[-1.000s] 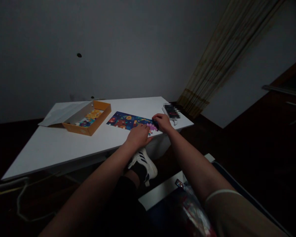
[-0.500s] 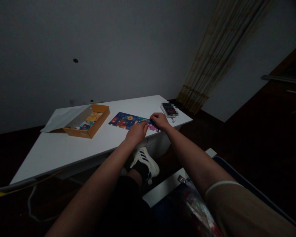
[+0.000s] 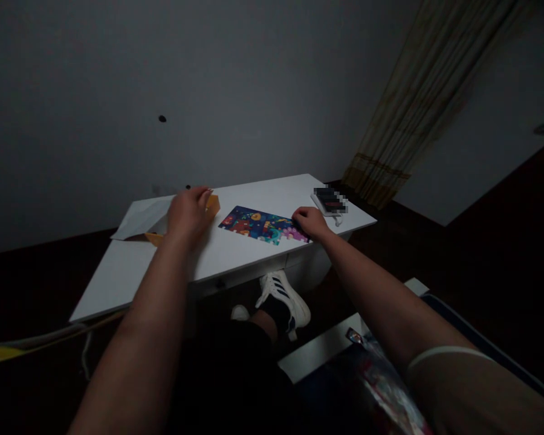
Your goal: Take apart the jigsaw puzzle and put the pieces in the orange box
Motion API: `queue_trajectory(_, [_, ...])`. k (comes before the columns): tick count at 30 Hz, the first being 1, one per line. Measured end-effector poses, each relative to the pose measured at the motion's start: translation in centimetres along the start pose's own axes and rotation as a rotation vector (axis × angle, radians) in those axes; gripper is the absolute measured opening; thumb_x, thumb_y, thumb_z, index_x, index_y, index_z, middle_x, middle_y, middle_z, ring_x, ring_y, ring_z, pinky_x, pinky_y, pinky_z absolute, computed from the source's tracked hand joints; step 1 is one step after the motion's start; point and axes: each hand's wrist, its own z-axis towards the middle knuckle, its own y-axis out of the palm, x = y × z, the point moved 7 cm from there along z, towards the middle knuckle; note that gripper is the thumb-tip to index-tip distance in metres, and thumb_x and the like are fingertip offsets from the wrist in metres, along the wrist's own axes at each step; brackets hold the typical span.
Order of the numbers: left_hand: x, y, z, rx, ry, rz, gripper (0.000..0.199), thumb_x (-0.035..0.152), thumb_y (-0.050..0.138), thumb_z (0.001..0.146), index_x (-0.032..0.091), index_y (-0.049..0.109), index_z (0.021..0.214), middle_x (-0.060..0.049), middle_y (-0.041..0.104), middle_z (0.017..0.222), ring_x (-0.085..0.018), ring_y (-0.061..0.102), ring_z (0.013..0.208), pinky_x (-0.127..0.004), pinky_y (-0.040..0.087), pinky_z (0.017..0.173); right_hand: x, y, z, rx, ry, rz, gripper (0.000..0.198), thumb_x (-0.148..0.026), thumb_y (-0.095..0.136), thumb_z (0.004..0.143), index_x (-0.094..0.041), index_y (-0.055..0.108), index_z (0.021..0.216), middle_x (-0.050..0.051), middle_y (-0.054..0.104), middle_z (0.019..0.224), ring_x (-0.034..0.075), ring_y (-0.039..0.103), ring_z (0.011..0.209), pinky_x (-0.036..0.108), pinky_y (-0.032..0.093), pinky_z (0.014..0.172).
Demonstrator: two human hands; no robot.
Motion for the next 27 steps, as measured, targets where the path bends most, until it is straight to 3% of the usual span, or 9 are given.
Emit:
queue_trajectory(3, [-4.2,-1.9,0.2,0.027,-0.048,0.023,0.041,0.047,0.059,0.111,0.023,0.086,0.13,-0.013,0.087,0.131,-0.041,0.076,0.126,-0.059,0.056,0.115,0.0,0.0,-0.1,0.003,0.001,-0.01,0.02,-0.03,0.067,0.091,-0.022,0.085,0.085,0.004,0.082,0.083,0.024,0.075,0.084,0.031,0.053,0.078])
queue_trajectory(5, [-6.4,-1.7,0.0,-0.011,-0.083,0.019,0.036,0.042,0.062,0.106,0.025,0.088,0.124,-0.015,0.087,0.127,-0.04,0.078,0.125,-0.059,0.058,0.114,0.0,-0.1,-0.2,0.009,-0.013,-0.019,0.021,-0.03,0.066,0.091,-0.022,0.084,0.084,0.004,0.082,0.083,0.024,0.074,0.083,0.032,0.052,0.077])
queue_trajectory(9, [-7.7,-0.3,-0.5,-0.126,-0.15,0.051,0.031,0.033,0.069,0.099,0.024,0.088,0.121,-0.019,0.086,0.125,-0.041,0.079,0.124,-0.06,0.058,0.111,0.4,0.0,-0.1,0.014,-0.024,-0.038,0.022,-0.031,0.066,0.09,-0.022,0.084,0.085,0.004,0.081,0.081,0.024,0.072,0.081,0.033,0.051,0.075])
queue_trajectory(12, [-4.5,0.3,-0.4,-0.068,-0.118,0.142,0.035,0.03,0.066,0.101,0.022,0.086,0.129,-0.02,0.085,0.13,-0.041,0.077,0.126,-0.059,0.058,0.11,0.2,0.1,-0.3,-0.016,-0.044,-0.075,0.024,-0.032,0.066,0.093,-0.022,0.088,0.095,0.006,0.083,0.089,0.025,0.073,0.084,0.034,0.052,0.079])
queue_trajectory(14, [0.0,1.9,-1.0,-0.059,0.043,0.158,0.038,0.028,0.062,0.105,0.022,0.083,0.136,-0.019,0.083,0.138,-0.037,0.074,0.132,-0.055,0.055,0.115,-0.9,0.3,-0.7,-0.05,-0.144,-0.13,0.028,-0.033,0.07,0.095,-0.022,0.09,0.11,0.009,0.085,0.106,0.027,0.074,0.097,0.036,0.055,0.089])
queue_trajectory(16, [4.9,5.4,-2.7,-0.234,0.257,0.15,0.036,0.029,0.064,0.105,0.023,0.084,0.134,-0.016,0.083,0.139,-0.035,0.074,0.133,-0.051,0.056,0.116,-2.3,0.7,-1.2,-0.099,-0.281,-0.197,0.033,-0.036,0.075,0.096,-0.024,0.091,0.122,0.011,0.083,0.123,0.031,0.073,0.113,0.04,0.055,0.103])
queue_trajectory(19, [10.8,11.0,-7.3,-0.558,0.549,0.051,0.042,0.044,0.066,0.109,0.028,0.079,0.146,-0.011,0.081,0.146,-0.031,0.075,0.134,-0.045,0.059,0.116,-3.4,1.2,-1.7,-0.17,-0.379,-0.256,0.032,-0.038,0.077,0.099,-0.027,0.093,0.125,0.012,0.082,0.129,0.033,0.07,0.123,0.043,0.053,0.112])
queue_trajectory(23, [12.9,14.6,-11.2,-0.612,0.623,0.158,0.079,0.056,0.079,0.101,0.018,0.059,0.167,-0.022,0.059,0.174,-0.037,0.058,0.16,-0.049,0.053,0.128,-3.1,1.0,-1.4,-0.167,-0.323,-0.222,0.026,-0.035,0.075,0.1,-0.026,0.095,0.115,0.01,0.085,0.122,0.032,0.072,0.12,0.04,0.054,0.11])
queue_trajectory(27, [13.1,15.0,-12.6,-0.623,0.656,0.299,0.076,0.041,0.08,0.099,0.012,0.058,0.165,-0.027,0.055,0.176,-0.04,0.054,0.164,-0.049,0.052,0.13,-2.7,0.7,-1.0,-0.147,-0.261,-0.186,0.027,-0.036,0.071,0.103,-0.023,0.094,0.104,0.008,0.087,0.113,0.03,0.074,0.114,0.037,0.054,0.105])
